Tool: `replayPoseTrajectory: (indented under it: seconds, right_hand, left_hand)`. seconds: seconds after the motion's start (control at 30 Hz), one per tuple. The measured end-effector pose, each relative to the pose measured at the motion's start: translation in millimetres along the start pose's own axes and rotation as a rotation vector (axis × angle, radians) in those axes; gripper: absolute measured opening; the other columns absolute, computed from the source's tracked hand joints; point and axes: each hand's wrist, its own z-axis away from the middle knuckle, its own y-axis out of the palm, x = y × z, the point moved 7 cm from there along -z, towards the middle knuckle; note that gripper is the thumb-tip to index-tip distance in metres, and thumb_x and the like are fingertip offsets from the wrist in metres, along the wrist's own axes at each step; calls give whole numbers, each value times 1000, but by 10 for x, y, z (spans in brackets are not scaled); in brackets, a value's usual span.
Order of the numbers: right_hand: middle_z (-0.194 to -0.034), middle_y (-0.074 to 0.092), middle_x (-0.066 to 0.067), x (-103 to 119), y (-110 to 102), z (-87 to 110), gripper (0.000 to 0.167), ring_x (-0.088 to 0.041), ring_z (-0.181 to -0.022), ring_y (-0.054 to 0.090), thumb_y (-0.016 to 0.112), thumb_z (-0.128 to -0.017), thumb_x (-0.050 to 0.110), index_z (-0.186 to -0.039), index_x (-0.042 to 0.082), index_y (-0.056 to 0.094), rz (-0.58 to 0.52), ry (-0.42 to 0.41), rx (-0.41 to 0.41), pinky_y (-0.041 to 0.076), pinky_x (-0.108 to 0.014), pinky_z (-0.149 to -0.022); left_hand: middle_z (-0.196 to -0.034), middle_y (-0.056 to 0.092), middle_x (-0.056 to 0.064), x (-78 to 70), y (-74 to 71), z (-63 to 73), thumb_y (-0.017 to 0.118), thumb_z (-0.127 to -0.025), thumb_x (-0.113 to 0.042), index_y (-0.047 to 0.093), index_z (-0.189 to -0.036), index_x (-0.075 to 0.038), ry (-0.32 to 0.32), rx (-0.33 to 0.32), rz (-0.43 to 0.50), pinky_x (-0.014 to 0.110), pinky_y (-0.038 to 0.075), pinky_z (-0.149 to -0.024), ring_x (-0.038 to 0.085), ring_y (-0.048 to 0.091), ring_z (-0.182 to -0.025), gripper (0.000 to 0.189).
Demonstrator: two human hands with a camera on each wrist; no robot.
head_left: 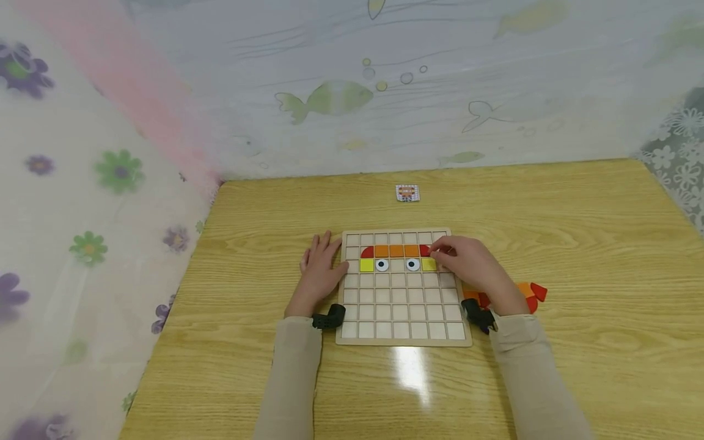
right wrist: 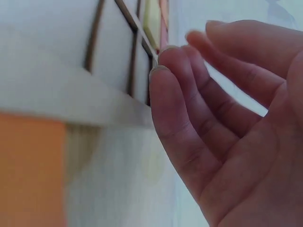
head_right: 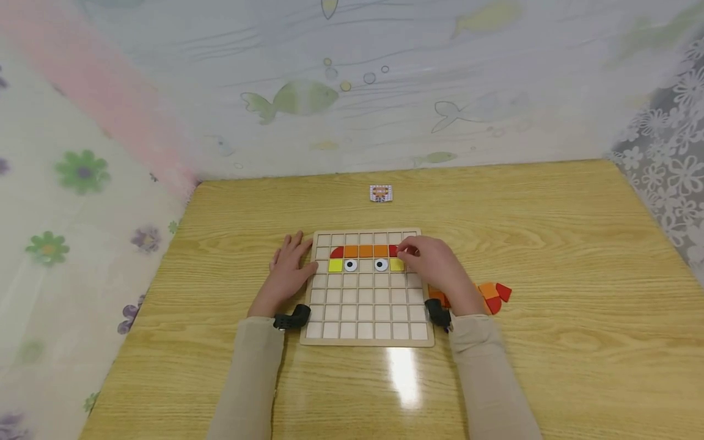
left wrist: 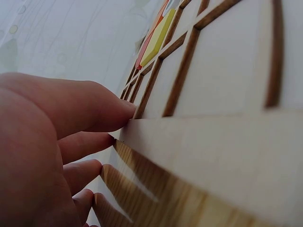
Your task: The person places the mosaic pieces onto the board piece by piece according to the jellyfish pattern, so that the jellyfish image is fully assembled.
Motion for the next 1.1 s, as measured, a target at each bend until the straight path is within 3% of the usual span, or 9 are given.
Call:
replayPoseTrajectory:
  seconds: [0.2,0.33,0.57,1.1]
  right_hand:
    - [-88,62,-2,-34,-140,71,32,-18,-77,51,50,-90,37,-99,12,67,-3,-27,-1,42,-36,-73]
    - [-91,63,-3,-67,-227,157,41,-19,-83,54,46,-89,44,-107,12,64,-21,2,9,42,-39,-77]
    - [-101,61,-6,-116,-358,335,36,-22,-90,54,49,-91,35,-114,10,59,11,-5,5,44,-38,-74]
    - [-97,56,-5,-362,-421,723,34,-19,-81,53,56,-88,31,-113,8,59,103,-32,25,44,-38,-70]
  left_hand:
    - [-149,10,4,-7,-1,1,50,-88,-30,33,-139,-15,2,-1,-4,43,0,-102,21,-6,-135,56]
    - [-149,10,3,-8,-4,1,51,-88,-30,33,-139,-16,-6,-5,-11,42,0,-102,20,-5,-135,56]
    - [-149,10,6,-26,-11,8,51,-88,-28,34,-139,-13,8,-6,-4,44,0,-102,23,-5,-135,56]
    - [-149,10,4,-20,-8,11,51,-88,-28,34,-139,-15,-2,-6,-8,43,0,-102,22,-5,-135,55]
